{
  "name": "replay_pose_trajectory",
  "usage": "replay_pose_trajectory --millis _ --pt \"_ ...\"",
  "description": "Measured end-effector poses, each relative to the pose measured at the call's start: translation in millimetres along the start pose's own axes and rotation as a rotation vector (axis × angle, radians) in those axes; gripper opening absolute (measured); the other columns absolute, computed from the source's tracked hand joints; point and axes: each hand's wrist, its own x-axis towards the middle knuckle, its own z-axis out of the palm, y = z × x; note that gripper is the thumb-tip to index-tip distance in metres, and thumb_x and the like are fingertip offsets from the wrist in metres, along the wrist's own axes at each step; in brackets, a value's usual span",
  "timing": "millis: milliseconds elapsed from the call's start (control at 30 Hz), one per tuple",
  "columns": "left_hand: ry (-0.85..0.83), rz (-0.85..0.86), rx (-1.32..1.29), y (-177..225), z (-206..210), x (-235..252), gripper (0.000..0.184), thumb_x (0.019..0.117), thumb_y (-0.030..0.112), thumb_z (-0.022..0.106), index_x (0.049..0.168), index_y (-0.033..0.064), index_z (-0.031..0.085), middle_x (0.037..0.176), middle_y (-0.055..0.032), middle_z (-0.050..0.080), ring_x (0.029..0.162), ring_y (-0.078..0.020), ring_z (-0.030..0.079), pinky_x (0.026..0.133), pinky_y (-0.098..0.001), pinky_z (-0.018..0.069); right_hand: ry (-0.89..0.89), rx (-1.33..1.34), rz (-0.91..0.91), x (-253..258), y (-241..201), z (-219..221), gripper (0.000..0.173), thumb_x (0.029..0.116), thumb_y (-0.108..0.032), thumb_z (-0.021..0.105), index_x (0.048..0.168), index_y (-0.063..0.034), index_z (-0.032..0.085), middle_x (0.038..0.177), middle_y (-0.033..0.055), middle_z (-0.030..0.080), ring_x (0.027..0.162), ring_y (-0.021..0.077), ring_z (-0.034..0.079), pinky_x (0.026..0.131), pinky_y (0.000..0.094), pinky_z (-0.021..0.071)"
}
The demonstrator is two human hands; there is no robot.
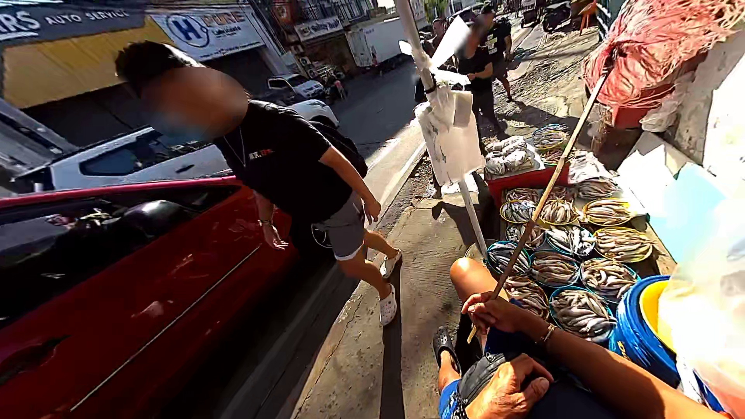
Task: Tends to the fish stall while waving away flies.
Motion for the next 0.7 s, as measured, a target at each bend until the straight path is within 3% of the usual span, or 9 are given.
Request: replay_pose_trajectory --millis 167,333,700 --pt "-0.003 -0.002 0.000 -1.5 0.2 0.5 0.027 0.1057 0.013 0.052 0.117 -0.0055 0.067 0.114 -0.0174 0.068 0.106 -0.0176 0.066 0.098 -0.0318 0.0514 0.104 0.249 -0.027 -3.2 -2.8 -2.4 0.022 0.1031 -0.014 0.047 0.110 -0.0112 0.067 0.054 -0.0100 0.045 0.046 0.0043 0.045 0.051 0.0252 0.0494" --pt "0.005 -0.022 0.013 1.0 -0.2 -0.3 0.027 0.1063 0.014 0.052 0.118 -0.0043 0.068 0.114 -0.0163 0.069 0.105 -0.0160 0.067 0.097 -0.0305 0.0518 0.110 0.398 -0.050 -4.4 -4.5 -4.4 0.025 0.1020 -0.011 0.040 0.111 -0.0160 0.063 0.053 -0.0112 0.042 0.044 0.0018 0.043 0.045 0.0199 0.0428" --pt "-0.005 -0.037 -0.006 1.4 1.7 2.9 0.029 0.1061 0.013 0.050 0.117 -0.0070 0.067 0.117 -0.0202 0.067 0.110 -0.0216 0.066 0.101 -0.0366 0.0512 0.159 0.205 -0.030 -5.4 -4.1 3.2 0.020 0.1032 -0.010 0.048 0.114 -0.0078 0.065 0.054 -0.0064 0.050 0.045 0.0073 0.051 0.048 0.0261 0.0501"
